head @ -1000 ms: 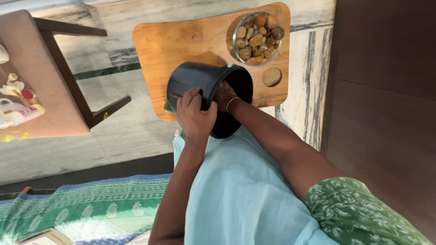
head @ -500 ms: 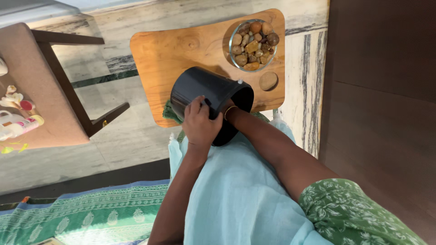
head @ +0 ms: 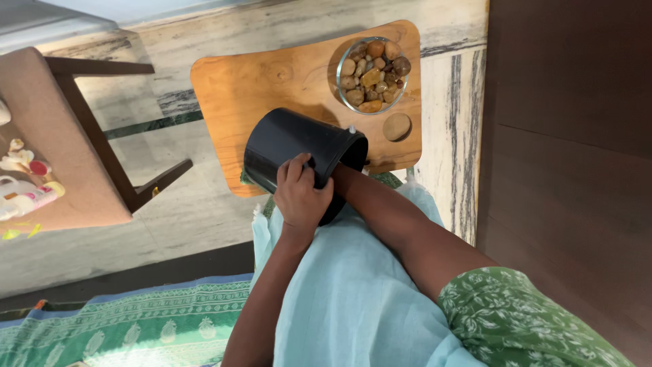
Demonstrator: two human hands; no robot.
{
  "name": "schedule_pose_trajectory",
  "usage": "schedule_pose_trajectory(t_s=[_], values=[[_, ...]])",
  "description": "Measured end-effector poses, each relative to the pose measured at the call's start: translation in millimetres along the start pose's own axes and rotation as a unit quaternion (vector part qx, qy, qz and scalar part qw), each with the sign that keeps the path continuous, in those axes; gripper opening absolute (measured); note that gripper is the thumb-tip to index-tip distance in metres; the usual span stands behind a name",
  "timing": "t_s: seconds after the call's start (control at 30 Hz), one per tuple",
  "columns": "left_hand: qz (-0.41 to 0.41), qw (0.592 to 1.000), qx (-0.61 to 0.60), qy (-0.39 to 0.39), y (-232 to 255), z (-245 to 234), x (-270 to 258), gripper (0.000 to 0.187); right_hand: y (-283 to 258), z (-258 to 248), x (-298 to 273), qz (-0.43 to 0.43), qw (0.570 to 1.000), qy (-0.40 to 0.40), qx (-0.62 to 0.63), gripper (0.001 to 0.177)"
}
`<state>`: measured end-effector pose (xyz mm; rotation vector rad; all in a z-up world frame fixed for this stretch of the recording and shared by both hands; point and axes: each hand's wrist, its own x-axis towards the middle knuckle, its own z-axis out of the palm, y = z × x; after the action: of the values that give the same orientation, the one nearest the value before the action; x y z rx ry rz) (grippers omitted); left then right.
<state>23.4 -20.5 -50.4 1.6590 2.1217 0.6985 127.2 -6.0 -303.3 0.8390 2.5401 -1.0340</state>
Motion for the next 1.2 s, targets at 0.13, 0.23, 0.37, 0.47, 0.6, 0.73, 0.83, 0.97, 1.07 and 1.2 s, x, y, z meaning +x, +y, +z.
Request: schedule_pose_trajectory(t_s=[0.13,0.23,0.37,0.47,0.6,0.73,0.83,0.97,1.07,1.2], values=[[-0.011,1.0,-0.009,0.022,-2,1,1,0.019,0,3,-2,0.009,1.0,-0.02,-0.002,0.056],[-0.05,0.998,-0.007,0.025,-10,7,9,0.02,9,0,4,0.01,1.0,-0.023,-0.005,0.055],[-0.05,0.998,-0.009,0.031,-10,12,10,0.022,20,-7,7,0.014,1.0,-0.025,-0.01,0.055],[-0.049,0.998,-0.014,0.031,-4,15,10,0.023,20,-13,6,0.008,0.999,-0.035,-0.025,0.055],[-0.035,0.998,-0.003,0.054,-8,4,17,0.023,5,-24,8,0.018,0.996,-0.072,-0.048,0.055],[-0.084,0.992,-0.016,0.092,-22,-15,32,0.02,-17,-35,17,0.013,0.989,-0.081,-0.127,0.054],[-0.083,0.99,-0.029,0.109,-24,-22,38,0.018,-19,-40,25,0.002,0.987,-0.053,-0.152,0.054],[-0.088,0.988,-0.042,0.124,-25,-15,42,0.017,-13,-43,44,0.014,0.966,-0.053,-0.253,0.061],[-0.093,0.984,-0.055,0.143,-26,-7,38,0.017,-10,-57,48,0.072,0.977,-0.135,-0.149,0.065],[-0.095,0.985,-0.049,0.136,-21,0,32,0.018,-11,-68,42,0.101,0.97,-0.184,-0.12,0.061]])
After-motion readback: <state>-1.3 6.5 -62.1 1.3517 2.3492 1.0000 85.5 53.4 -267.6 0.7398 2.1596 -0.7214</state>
